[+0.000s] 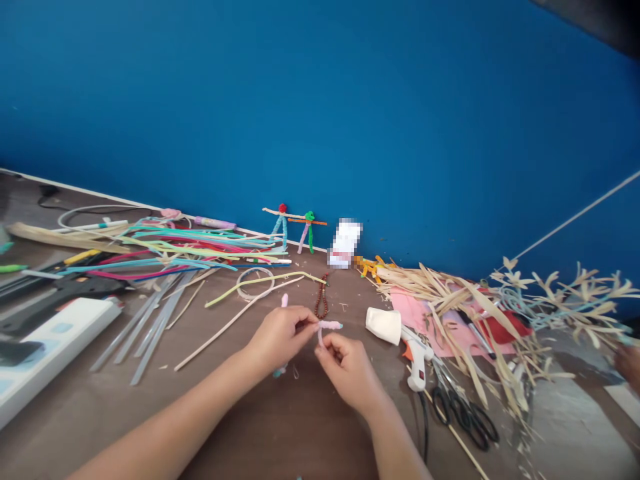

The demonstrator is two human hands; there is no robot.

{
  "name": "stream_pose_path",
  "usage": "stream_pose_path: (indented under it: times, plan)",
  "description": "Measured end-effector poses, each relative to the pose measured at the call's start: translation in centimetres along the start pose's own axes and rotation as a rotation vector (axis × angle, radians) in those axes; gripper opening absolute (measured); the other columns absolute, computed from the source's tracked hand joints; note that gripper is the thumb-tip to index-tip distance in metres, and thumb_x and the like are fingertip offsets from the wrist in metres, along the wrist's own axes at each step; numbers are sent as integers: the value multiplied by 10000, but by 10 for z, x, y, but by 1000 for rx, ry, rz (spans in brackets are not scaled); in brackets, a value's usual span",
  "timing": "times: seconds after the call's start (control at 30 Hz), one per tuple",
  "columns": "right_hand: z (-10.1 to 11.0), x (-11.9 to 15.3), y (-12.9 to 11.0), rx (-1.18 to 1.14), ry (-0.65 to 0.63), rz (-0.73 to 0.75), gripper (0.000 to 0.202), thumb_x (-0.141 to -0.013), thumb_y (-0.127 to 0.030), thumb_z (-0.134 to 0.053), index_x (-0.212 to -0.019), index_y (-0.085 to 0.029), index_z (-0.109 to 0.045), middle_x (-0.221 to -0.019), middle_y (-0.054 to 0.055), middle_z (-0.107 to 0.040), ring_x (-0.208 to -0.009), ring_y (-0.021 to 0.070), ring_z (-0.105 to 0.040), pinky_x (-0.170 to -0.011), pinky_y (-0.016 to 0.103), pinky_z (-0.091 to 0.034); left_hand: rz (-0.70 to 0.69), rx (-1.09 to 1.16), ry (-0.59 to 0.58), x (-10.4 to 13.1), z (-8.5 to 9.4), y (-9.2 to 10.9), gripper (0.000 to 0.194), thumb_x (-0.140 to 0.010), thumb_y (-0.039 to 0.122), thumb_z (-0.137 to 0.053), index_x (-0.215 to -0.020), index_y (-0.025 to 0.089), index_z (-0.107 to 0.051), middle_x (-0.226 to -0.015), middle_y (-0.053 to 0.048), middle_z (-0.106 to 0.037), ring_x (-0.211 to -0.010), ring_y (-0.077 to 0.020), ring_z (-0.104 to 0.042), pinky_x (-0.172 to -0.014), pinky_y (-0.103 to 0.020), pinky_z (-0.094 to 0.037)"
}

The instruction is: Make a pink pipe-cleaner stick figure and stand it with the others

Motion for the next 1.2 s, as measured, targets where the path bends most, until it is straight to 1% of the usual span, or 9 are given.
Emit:
stream_pose_path:
  times: [0.1, 0.2, 0.33, 0.47, 0.57, 0.73, 0.9, 1.07, 1.2]
  plan:
    - [5, 2, -4, 29, 25, 9, 174, -771, -265, -440, -651, -162, -513, -484, -54, -362, -452, 68, -313, -441, 186, -233, -104, -225, 5, 2, 0, 4, 173, -762, 229, -440, -782, 211, -612, -737, 1, -618, -681, -129, -549, -587, -211, -352]
    - [16, 2, -7, 16, 121, 16, 181, -761, -272, -456, -636, -158, -519, -500, -42, -400, -473, 76, -346, -458, 187, -261, -203, -352, -65, 4, -5, 8, 198, -783, 223, -410, -783, 212, -608, -719, -7, -610, -677, -137, -554, -573, -215, -346]
    - [29, -1, 1, -122, 262, -31, 169, -751, -279, -468, -671, -150, -543, -576, -10, -501, -537, 98, -429, -512, 193, -331, -289, -264, -159, 5, -6, 16, 185, -781, 211, -424, -766, 201, -608, -711, -4, -613, -671, -123, -548, -579, -200, -346]
    - [25, -7, 18, -317, 202, -107, 187, -728, -315, -500, -661, -146, -543, -558, -19, -493, -510, 90, -419, -504, 195, -339, -266, 41, -251, 6, -5, 23, 165, -769, 202, -454, -764, 178, -617, -690, 5, -610, -628, -90, -529, -594, -177, -359]
    - [17, -9, 23, -350, 116, -139, 196, -730, -316, -492, -639, -148, -538, -501, -45, -422, -452, 70, -345, -446, 185, -282, -161, 165, -188, 4, -2, 19, 170, -762, 227, -464, -745, 152, -615, -627, 7, -591, -572, -85, -498, -547, -175, -356]
    - [7, -5, 8, -158, 20, -67, 254, -785, -298, -407, -634, -145, -541, -500, -46, -379, -473, 74, -319, -455, 188, -251, -103, 72, -7, 1, 1, 11, 158, -755, 210, -466, -739, 161, -616, -654, 0, -595, -579, -92, -500, -550, -188, -359]
    - [0, 0, -3, 48, -29, 13, 220, -779, -275, -423, -649, -148, -547, -499, -47, -387, -471, 72, -318, -461, 188, -242, -175, -127, 9, 2, -5, 5, 170, -773, 190, -440, -783, 164, -609, -709, -25, -592, -658, -116, -534, -614, -208, -387]
    - [11, 1, -8, 79, 70, 32, 249, -788, -290, -405, -655, -150, -562, -506, -27, -447, -479, 84, -370, -468, 191, -270, -256, -240, -70, 4, -12, 6, 225, -806, 168, -373, -828, 168, -597, -740, -38, -572, -684, -123, -531, -622, -212, -393]
    - [25, -2, -1, -66, 197, -34, 197, -758, -281, -446, -687, -150, -575, -591, 4, -544, -556, 111, -467, -522, 199, -345, -320, -248, -168, 6, -15, 15, 230, -809, 168, -367, -781, 161, -596, -728, -37, -559, -672, -124, -523, -606, -211, -388]
Point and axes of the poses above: each hand's wrist, its own x-axis away from the middle knuckle, its own z-axis out of the back of the hand, y = z × x, the point moved 6 cm from there along -x, towards the middle knuckle
